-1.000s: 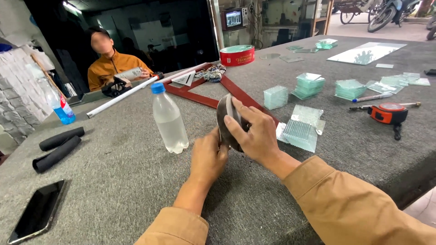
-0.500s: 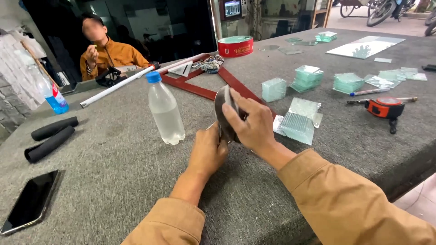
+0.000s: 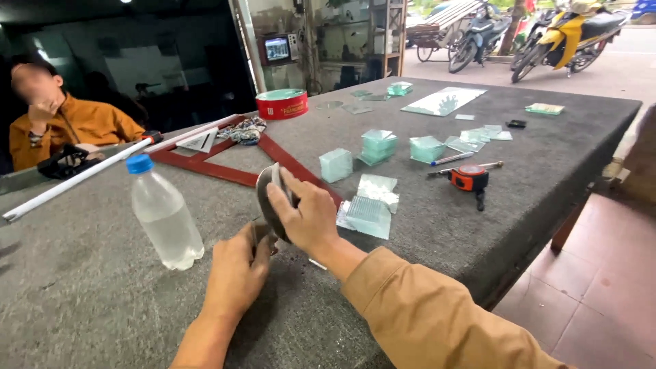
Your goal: Grinding the sharp edges of small rectangular glass pieces using a handheld abrasive stone on a workshop table.
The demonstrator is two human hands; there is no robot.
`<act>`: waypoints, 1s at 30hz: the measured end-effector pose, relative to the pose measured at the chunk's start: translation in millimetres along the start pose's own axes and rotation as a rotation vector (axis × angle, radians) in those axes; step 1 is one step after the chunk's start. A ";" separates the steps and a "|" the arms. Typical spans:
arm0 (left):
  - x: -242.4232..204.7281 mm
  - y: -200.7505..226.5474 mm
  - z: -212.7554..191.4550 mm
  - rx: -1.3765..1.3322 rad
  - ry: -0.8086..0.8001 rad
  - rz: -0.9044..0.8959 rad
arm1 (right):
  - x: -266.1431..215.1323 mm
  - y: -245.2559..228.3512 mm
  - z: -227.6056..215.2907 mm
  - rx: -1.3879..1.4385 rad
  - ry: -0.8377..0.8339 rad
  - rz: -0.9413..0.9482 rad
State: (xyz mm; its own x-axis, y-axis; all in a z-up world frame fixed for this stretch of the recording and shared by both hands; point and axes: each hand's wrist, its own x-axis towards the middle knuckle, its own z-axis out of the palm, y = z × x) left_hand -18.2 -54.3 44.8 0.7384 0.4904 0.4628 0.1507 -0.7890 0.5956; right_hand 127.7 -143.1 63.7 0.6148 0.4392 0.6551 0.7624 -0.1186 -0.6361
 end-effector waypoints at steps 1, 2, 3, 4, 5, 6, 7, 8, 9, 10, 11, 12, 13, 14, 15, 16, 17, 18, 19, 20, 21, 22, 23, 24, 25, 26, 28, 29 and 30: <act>6.9 -17.5 11.4 -0.002 0.001 0.019 | -6.0 -3.2 -5.5 -0.006 0.017 -0.005; 14.2 -35.4 22.3 0.052 0.048 0.083 | -12.4 -7.0 -10.0 0.002 0.025 -0.152; 13.1 -57.3 31.1 0.111 0.102 0.125 | -24.1 -12.7 -9.3 0.018 0.012 -0.300; 10.9 -50.7 22.8 0.112 0.109 0.121 | -15.9 -15.6 -4.8 0.020 0.008 -0.307; 9.3 -41.1 19.7 0.095 0.066 0.075 | -9.9 -14.6 -5.3 -0.011 -0.019 -0.113; 8.0 -31.2 16.7 0.079 0.022 0.029 | -3.7 -13.3 -6.0 -0.042 -0.046 0.080; 12.5 -42.8 24.2 0.079 0.023 0.042 | -9.8 -13.4 -8.7 -0.043 -0.034 0.078; 17.3 -54.9 31.1 0.135 0.042 0.057 | -16.0 -13.9 -10.6 -0.011 0.004 -0.124; 15.5 -69.5 37.2 0.192 0.067 0.055 | -25.7 -15.5 -9.4 0.025 0.023 -0.330; 11.7 -54.6 25.7 0.193 0.073 0.050 | -17.5 -19.0 -6.1 0.029 0.018 -0.335; 7.9 -37.4 18.5 0.133 0.032 0.008 | -12.0 -19.2 -6.5 0.007 -0.024 -0.110; 4.4 -19.8 11.3 0.073 -0.009 -0.034 | -6.3 -19.2 -7.4 -0.014 -0.067 0.115; 8.9 -29.1 18.2 0.073 -0.010 -0.023 | -10.5 -18.0 -10.5 -0.017 -0.056 0.114; 13.4 -38.9 24.5 0.097 0.009 -0.005 | -15.0 -17.3 -12.8 -0.003 -0.023 -0.060; 11.5 -51.8 28.9 0.125 0.035 -0.003 | -22.7 -18.3 -11.1 0.016 -0.009 -0.240; 9.0 -41.9 19.7 0.126 0.041 -0.009 | -14.9 -19.3 -7.0 0.020 -0.014 -0.245; 7.2 -29.2 15.1 0.110 0.010 -0.026 | -9.0 -16.8 -7.2 0.001 -0.028 -0.080; 5.6 -16.3 10.5 0.093 -0.020 -0.042 | -2.8 -14.2 -7.6 -0.018 -0.041 0.085; 10.2 -30.1 18.0 0.092 -0.021 -0.033 | -9.1 -15.0 -10.4 -0.021 -0.033 0.084; 14.9 -44.6 25.1 0.108 0.018 0.003 | -15.5 -16.1 -12.3 -0.002 -0.005 -0.106; 13.1 -61.9 31.5 0.124 0.062 0.021 | -25.5 -18.3 -10.7 0.022 0.003 -0.300; 12.2 -48.5 22.1 0.123 0.068 0.013 | -15.8 -20.6 -7.5 0.024 -0.006 -0.304; 8.9 -33.7 16.1 0.099 0.023 -0.030 | -10.6 -20.1 -6.7 0.014 -0.034 -0.108; 6.2 -18.6 10.2 0.075 -0.021 -0.072 | -5.1 -19.2 -6.1 0.002 -0.063 0.087; 10.9 -31.9 18.8 0.074 -0.025 -0.067 | -10.4 -16.4 -9.2 -0.001 -0.057 0.089; 15.7 -45.8 26.7 0.100 0.028 0.023 | -15.7 -14.1 -11.4 0.013 -0.015 -0.127; 11.7 -46.9 19.8 0.134 0.096 0.083 | -15.0 -15.1 -5.1 0.044 -0.002 -0.353; 7.3 -27.8 12.1 0.089 0.030 0.029 | -9.9 -12.9 -4.7 0.029 -0.015 -0.159; 3.6 -8.2 5.0 0.044 -0.036 -0.025 | -4.8 -10.0 -4.8 0.012 -0.029 0.035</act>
